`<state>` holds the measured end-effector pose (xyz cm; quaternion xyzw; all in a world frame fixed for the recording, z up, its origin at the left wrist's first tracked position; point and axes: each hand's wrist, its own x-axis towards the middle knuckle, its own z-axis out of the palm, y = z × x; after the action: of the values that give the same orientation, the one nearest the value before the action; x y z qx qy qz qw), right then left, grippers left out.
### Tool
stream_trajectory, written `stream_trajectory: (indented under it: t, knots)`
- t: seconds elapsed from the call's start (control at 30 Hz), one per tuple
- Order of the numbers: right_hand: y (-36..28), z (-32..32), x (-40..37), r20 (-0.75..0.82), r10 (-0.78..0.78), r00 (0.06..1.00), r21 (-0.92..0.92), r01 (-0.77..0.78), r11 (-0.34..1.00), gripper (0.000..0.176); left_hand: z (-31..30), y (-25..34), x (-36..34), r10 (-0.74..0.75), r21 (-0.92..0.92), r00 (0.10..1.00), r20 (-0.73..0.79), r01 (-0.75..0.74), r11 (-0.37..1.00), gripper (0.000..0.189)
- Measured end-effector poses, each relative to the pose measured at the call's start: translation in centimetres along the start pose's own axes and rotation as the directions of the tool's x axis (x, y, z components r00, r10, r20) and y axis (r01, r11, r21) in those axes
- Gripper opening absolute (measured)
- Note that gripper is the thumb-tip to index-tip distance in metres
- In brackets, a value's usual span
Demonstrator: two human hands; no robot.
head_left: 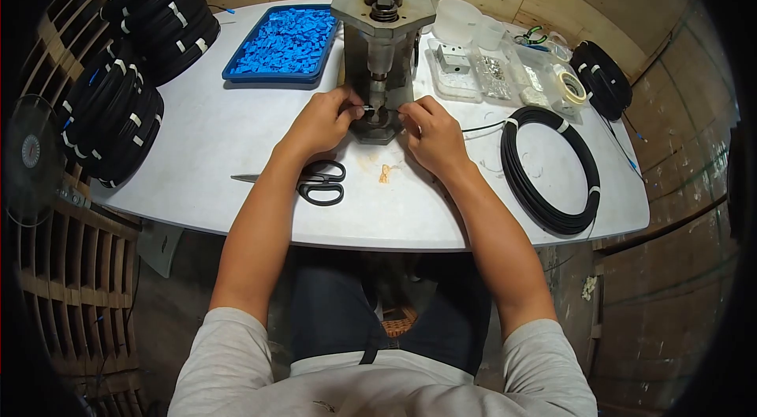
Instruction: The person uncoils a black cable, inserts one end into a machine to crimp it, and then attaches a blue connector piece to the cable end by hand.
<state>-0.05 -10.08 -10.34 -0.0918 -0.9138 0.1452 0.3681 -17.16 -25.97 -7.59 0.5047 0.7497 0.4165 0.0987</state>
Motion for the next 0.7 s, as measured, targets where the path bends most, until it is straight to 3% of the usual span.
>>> stream_trajectory:
  t: [0.7]
  knots:
    - [0.15, 0.05, -0.05, 0.002, 0.010, 1.000, 0.008, -0.010, 1.000, 0.016, 0.34, -0.44, -0.01, 0.009, 0.000, 1.000, -0.029, -0.009, 1.000, 0.014]
